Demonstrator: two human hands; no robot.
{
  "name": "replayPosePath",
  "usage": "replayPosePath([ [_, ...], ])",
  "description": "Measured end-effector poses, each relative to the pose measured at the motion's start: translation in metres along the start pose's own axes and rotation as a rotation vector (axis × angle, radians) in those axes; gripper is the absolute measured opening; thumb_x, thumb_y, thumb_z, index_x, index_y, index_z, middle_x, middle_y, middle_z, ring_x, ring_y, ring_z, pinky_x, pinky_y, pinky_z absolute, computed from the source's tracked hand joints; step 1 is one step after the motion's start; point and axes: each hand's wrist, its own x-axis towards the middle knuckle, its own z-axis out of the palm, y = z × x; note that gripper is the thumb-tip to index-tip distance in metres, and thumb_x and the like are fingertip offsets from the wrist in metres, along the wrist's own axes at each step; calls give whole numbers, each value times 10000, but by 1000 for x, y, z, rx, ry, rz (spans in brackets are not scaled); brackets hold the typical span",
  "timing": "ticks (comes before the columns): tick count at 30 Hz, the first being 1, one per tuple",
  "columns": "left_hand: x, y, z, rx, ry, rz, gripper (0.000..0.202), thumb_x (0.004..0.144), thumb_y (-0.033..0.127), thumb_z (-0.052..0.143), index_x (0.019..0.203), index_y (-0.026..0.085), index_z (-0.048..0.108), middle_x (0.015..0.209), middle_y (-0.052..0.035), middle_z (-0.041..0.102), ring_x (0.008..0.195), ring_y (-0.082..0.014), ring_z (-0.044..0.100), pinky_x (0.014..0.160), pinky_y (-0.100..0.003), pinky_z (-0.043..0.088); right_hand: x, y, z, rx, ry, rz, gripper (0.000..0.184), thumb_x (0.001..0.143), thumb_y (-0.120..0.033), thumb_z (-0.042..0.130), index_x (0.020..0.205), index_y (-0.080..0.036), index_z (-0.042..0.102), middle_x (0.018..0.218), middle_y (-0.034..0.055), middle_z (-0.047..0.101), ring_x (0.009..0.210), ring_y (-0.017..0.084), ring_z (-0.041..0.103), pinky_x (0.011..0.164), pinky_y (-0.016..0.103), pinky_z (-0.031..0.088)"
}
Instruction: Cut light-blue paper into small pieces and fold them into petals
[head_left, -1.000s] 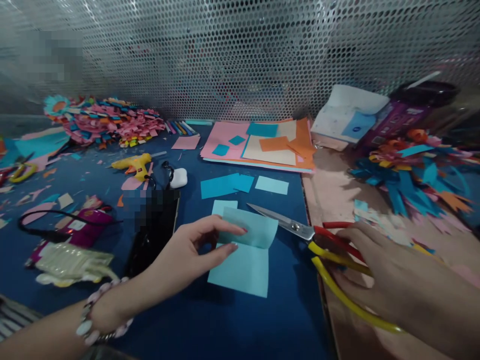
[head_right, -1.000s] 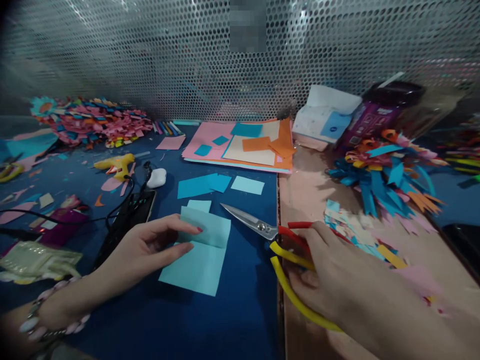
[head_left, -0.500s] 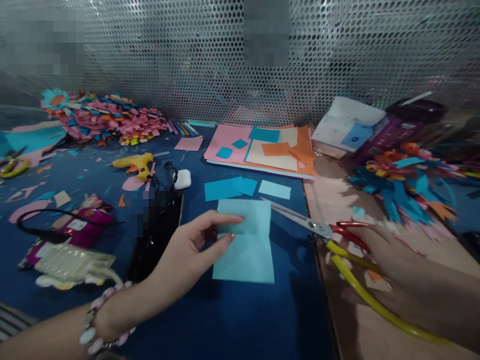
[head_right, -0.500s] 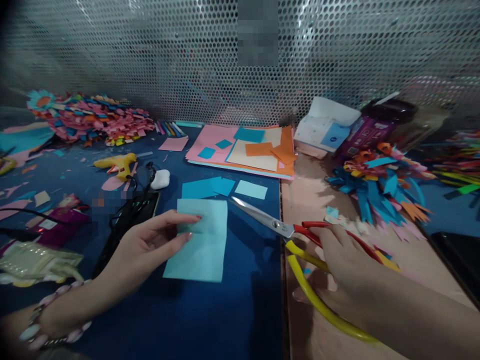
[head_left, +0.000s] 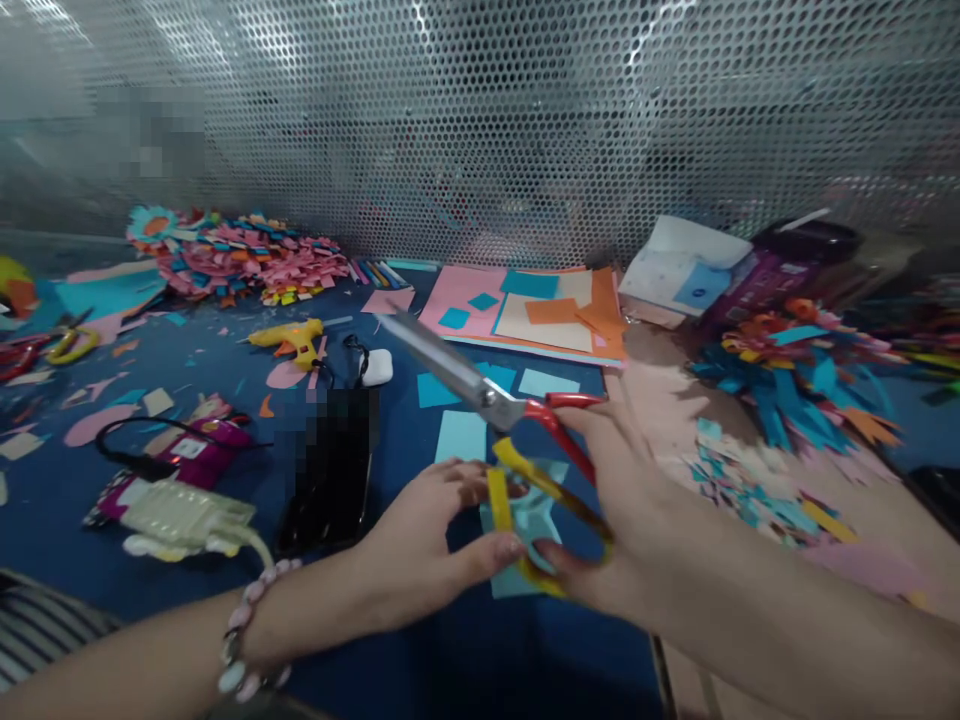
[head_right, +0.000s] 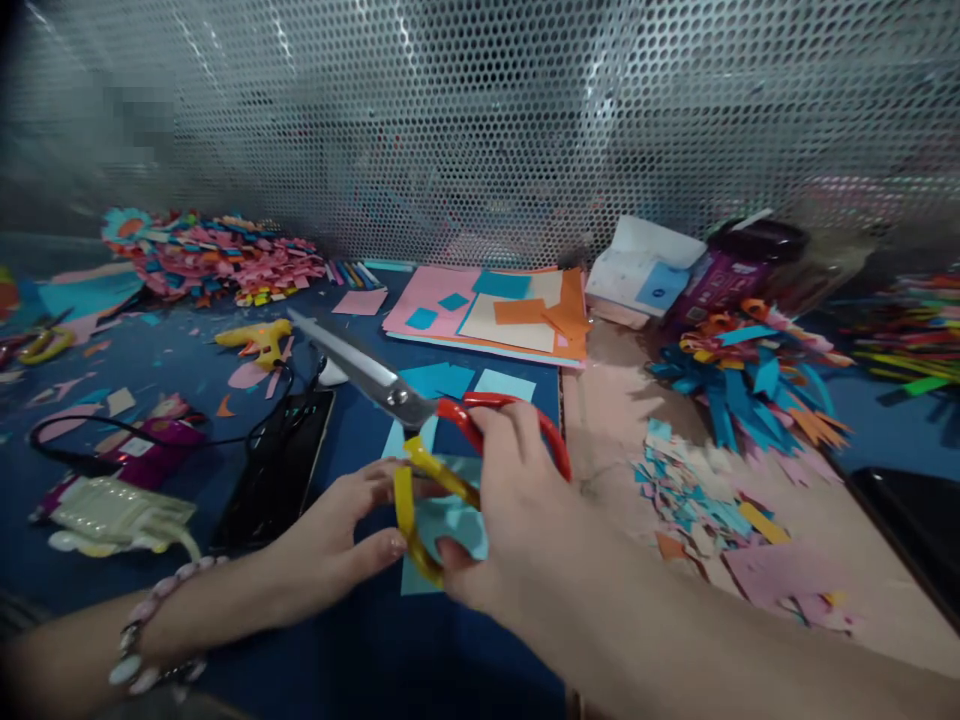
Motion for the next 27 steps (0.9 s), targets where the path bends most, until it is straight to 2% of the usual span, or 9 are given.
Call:
replayPosePath([
  [2, 0, 0, 1, 86, -21, 58, 303, 872, 428, 493, 1021, 216, 652, 1126, -49, 641, 1064, -221, 537, 993, -375, 353, -1, -9, 3, 63, -28, 18, 690, 551, -275, 585, 1193, -175, 354, 1179, 148, 499, 974, 283, 609, 658, 366, 587],
  [5, 2, 2, 2, 178, 5, 21, 251, 907, 325, 430, 892, 202, 649, 1037, -44, 668, 995, -205, 565, 951, -363, 374, -2, -15, 1, 143, -68, 47, 637, 543, -210, 541, 1154, -227, 358, 1156, 93, 511, 934, 245, 617, 655, 354, 581],
  [10, 2, 6, 2, 270, 57, 35, 183, 863, 229, 449, 814, 194, 622, 954, -31, 674, 929, -194, 582, 927, -366, 379, 0, -12, -7, 125, -46, -57, 605, 560, -175, 549, 1140, -176, 375, 1169, 135, 522, 1062, 267, 561, 805, 376, 553],
  [13, -1, 9, 1, 318, 80, 51, 166, 837, 217, 463, 778, 193, 616, 892, -21, 672, 873, -186, 590, 935, -379, 371, 1, -7, -11, 35, -18, -128, 584, 618, -182, 564, 1170, -140, 378, 1171, 168, 539, 1074, 278, 561, 830, 398, 546],
  [16, -3, 10, 0, 354, 90, 56, 164, 813, 208, 469, 728, 187, 608, 831, -17, 666, 826, -180, 595, 958, -393, 357, 0, -2, -13, -58, 7, -162, 616, 634, -235, 601, 1199, -114, 388, 1198, 186, 537, 1130, 312, 527, 896, 459, 510],
  [20, -6, 11, 0, 370, 89, 91, 146, 780, 183, 481, 709, 186, 609, 845, -21, 675, 862, -186, 600, 949, -383, 369, -2, 4, -15, -170, -57, -167, 752, 609, -355, 656, 1264, -103, 387, 1276, 189, 503, 1186, 358, 473, 942, 521, 464],
  [24, -9, 15, -1, 415, 87, 136, 154, 779, 196, 483, 681, 183, 601, 795, -28, 667, 807, -184, 599, 950, -400, 369, -3, 6, -16, -238, -88, -185, 866, 575, -501, 668, 1285, -82, 402, 1305, 199, 480, 1201, 411, 429, 971, 585, 406],
  [27, -11, 20, -2, 418, 91, 172, 153, 783, 202, 475, 735, 183, 619, 783, -36, 666, 761, -174, 592, 925, -386, 392, -1, 4, -19, -260, -90, -213, 866, 579, -498, 650, 1287, -63, 407, 1290, 200, 487, 1197, 417, 422, 986, 590, 383],
])
